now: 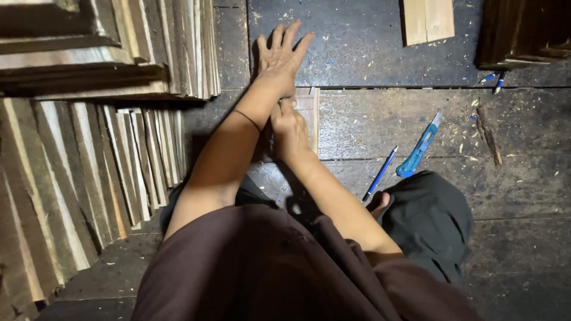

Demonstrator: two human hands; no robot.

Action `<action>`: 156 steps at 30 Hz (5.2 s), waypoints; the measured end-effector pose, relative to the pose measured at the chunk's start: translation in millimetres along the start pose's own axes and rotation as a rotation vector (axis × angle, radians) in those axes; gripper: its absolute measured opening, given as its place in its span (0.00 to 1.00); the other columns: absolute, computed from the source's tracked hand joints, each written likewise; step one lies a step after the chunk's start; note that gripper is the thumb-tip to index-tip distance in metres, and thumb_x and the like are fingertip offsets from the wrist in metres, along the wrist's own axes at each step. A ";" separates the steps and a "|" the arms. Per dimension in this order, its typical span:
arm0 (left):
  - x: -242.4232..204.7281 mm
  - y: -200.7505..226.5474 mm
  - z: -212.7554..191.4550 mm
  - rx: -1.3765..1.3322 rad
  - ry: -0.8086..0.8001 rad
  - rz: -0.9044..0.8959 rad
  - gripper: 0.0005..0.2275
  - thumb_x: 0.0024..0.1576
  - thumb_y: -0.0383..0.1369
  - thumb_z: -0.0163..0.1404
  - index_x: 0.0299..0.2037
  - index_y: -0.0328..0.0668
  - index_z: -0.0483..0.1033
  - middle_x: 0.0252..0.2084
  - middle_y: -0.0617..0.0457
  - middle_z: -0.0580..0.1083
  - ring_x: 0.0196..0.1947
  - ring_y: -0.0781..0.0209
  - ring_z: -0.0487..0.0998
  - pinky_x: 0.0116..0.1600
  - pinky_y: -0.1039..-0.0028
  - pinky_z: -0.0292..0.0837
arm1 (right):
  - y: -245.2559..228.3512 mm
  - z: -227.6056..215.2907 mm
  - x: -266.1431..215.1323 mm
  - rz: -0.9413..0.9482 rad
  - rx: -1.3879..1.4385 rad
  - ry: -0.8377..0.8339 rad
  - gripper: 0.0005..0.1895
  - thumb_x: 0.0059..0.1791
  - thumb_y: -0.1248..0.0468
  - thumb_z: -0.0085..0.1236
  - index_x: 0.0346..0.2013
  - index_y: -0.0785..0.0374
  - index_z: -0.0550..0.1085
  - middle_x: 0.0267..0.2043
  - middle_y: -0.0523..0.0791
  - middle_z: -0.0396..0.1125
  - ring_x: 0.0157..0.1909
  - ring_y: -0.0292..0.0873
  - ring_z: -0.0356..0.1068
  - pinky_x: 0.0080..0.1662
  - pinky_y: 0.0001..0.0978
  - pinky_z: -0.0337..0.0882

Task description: A person sitting on the floor marks wooden boards with a pencil using a template guide.

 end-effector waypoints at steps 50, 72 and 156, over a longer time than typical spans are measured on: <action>-3.2 -4.2 8.4 -0.055 0.003 0.024 0.62 0.38 0.28 0.73 0.78 0.58 0.33 0.78 0.44 0.30 0.77 0.42 0.25 0.74 0.40 0.21 | -38.7 -29.5 -111.1 0.003 0.028 -0.223 0.16 0.49 0.81 0.58 0.51 0.81 0.69 0.36 0.55 0.62 0.29 0.51 0.66 0.23 0.41 0.72; -78.4 17.8 67.8 0.200 0.846 0.275 0.32 0.37 0.06 0.48 0.55 0.35 0.74 0.51 0.42 0.71 0.51 0.44 0.70 0.61 0.51 0.62 | 48.2 -122.1 -84.2 0.368 0.492 0.117 0.02 0.51 0.64 0.58 0.35 0.58 0.77 0.39 0.47 0.74 0.42 0.45 0.76 0.48 0.35 0.73; -117.4 19.7 127.2 -0.007 0.187 0.007 0.35 0.50 0.38 0.62 0.68 0.36 0.61 0.75 0.46 0.52 0.76 0.50 0.47 0.62 0.15 0.43 | 190.5 -84.6 15.3 0.834 0.905 0.337 0.10 0.42 0.69 0.73 0.32 0.66 0.77 0.25 0.47 0.72 0.27 0.41 0.76 0.33 0.33 0.82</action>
Point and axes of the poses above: each hand's wrist, its own x-axis towards the middle knuckle, its own z-axis out of the palm, y = z × x, the point moved 7 cm from there along x, towards the middle knuckle
